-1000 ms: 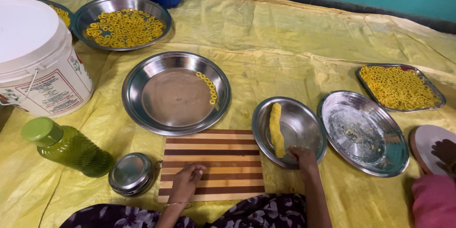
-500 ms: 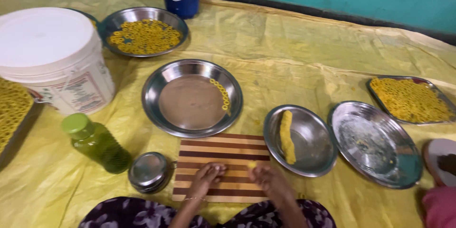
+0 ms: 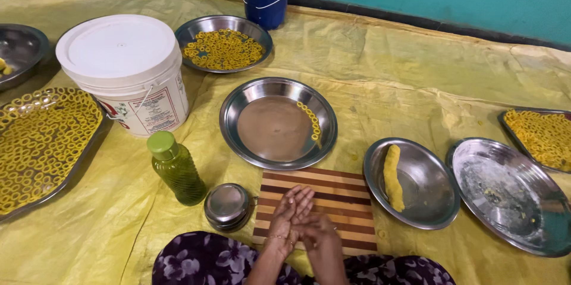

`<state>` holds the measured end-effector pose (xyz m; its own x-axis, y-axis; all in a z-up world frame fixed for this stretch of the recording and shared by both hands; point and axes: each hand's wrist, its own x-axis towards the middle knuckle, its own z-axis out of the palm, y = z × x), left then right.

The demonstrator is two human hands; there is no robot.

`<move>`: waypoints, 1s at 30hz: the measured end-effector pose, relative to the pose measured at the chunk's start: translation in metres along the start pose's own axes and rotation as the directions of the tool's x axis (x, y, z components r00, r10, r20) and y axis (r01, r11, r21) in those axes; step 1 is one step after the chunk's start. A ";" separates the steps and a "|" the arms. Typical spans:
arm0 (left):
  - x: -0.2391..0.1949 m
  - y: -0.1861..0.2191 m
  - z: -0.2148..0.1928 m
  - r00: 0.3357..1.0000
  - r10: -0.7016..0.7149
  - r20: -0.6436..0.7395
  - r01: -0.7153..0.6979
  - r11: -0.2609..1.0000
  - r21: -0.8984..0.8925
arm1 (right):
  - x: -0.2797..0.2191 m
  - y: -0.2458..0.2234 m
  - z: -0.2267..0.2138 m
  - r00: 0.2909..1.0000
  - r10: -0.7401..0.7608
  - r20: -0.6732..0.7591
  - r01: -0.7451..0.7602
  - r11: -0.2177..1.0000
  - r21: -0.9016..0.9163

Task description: The person rolls small pieces of yellow dough into thin ropes on a wooden board, then joins the ends to form rings and places them into a metal tray. The person repeatedly takes dough from a larger mass, rolls it, shapes it into rings, and arranges the finished pieces in a tray.

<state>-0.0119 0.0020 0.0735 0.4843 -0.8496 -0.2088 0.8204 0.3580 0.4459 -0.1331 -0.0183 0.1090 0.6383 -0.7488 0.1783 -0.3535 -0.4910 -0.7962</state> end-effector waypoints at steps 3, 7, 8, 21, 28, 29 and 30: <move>-0.001 -0.003 0.004 0.991 0.003 0.135 -0.003 1.000 0.003 | 0.028 -0.002 -0.015 0.992 0.116 -0.057 -0.120 0.989 -0.082; -0.008 -0.019 0.004 0.969 -0.238 -0.064 0.239 0.971 0.006 | 0.065 -0.006 -0.008 0.976 0.205 -0.076 -0.206 0.979 -0.005; -0.006 -0.024 0.003 0.939 -0.308 -0.156 0.310 0.951 -0.009 | 0.065 -0.010 0.003 0.989 0.127 -0.071 -0.131 0.990 -0.053; 0.021 -0.088 -0.065 0.947 -0.319 0.028 0.320 0.938 -0.132 | 0.066 0.048 0.051 0.982 -0.185 -0.028 0.036 0.330 -0.943; 0.036 -0.115 -0.091 0.967 -0.202 0.156 0.200 0.979 0.031 | 0.049 0.074 0.073 0.977 0.213 0.028 -0.194 0.930 -0.313; 0.032 -0.115 -0.094 0.956 -0.287 0.056 0.290 0.956 -0.048 | 0.065 0.083 0.060 0.983 0.180 -0.016 -0.179 0.952 -0.250; 0.026 -0.116 -0.097 0.926 -0.375 -0.051 0.362 0.917 -0.166 | 0.071 0.086 0.056 0.987 0.150 -0.063 -0.160 0.969 -0.188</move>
<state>-0.0654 -0.0243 -0.0680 0.1566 -0.9009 -0.4047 0.9782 0.0850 0.1893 -0.0798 -0.0889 0.0203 0.5335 -0.8407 0.0929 -0.5729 -0.4400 -0.6916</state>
